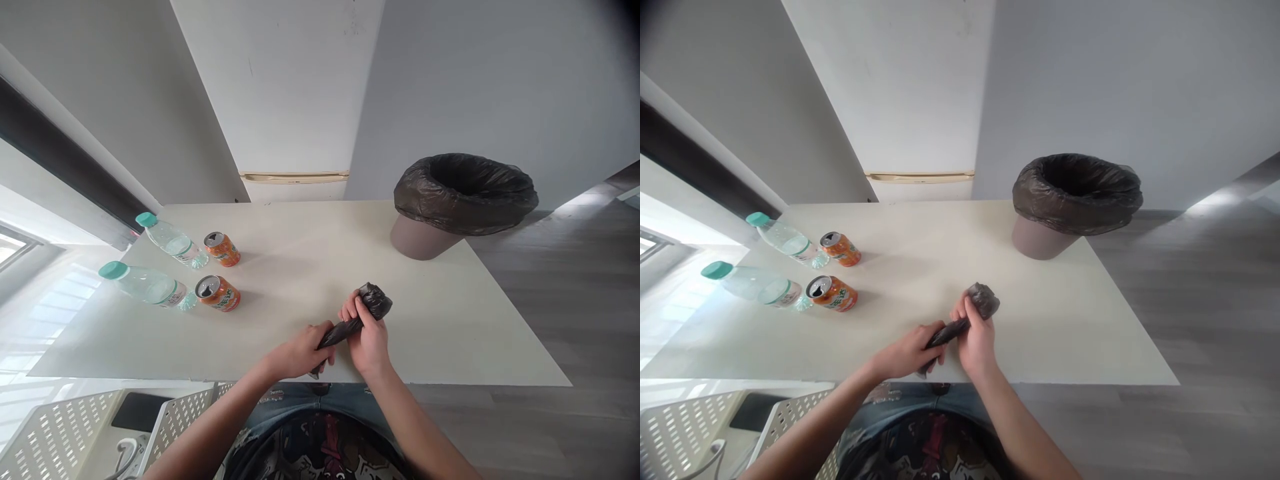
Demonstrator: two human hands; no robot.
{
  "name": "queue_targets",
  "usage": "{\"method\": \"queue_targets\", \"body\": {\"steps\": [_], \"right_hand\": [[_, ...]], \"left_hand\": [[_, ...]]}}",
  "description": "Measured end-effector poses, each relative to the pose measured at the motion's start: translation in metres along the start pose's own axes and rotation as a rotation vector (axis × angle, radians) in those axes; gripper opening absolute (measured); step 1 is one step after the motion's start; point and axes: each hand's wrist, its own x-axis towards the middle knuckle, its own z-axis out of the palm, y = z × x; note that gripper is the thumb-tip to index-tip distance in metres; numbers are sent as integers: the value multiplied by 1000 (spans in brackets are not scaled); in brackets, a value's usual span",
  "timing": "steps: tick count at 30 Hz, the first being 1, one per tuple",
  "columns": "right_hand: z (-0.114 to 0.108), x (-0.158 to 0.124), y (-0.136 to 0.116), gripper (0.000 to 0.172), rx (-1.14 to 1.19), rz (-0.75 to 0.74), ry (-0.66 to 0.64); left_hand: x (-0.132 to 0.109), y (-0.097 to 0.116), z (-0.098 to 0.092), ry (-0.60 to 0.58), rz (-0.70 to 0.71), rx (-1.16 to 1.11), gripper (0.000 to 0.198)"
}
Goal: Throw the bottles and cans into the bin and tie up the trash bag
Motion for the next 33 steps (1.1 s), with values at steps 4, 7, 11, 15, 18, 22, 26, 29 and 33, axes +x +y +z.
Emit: {"method": "queue_targets", "body": {"steps": [4,7,11,15,18,22,26,29,33], "right_hand": [[-14,-5,-15,15,-556,-234,-339],[-21,-7,-27,24,-1185,-603,-823],[-18,-8,-36,30,-1632,-980,-958],[-11,-12,-36,25,-1781,-1023,-984],[-4,-17,-41,16,-1804,-856,-1023],[0,-21,-66,47,-1679,-593,-1053],[-4,-25,-79,86,-1597,-607,-1080],[-4,-29,-59,89,-1695,-718,-1042],[-6,-28,-25,73,-1852,-851,-931]], "left_hand": [[-1,-4,-5,-228,-32,-468,21],[-1,-18,-1,-147,-92,-677,33],[-2,-36,0,-97,-238,-925,49],[-7,-35,-4,-145,-288,-1008,71],[-13,-24,-6,-270,-118,-845,68],[-17,-15,-5,-272,-86,-741,53],[-17,-14,-2,-70,-100,-532,32],[-14,-12,3,9,-127,-383,16],[-10,-5,5,87,-200,-349,6]]}}
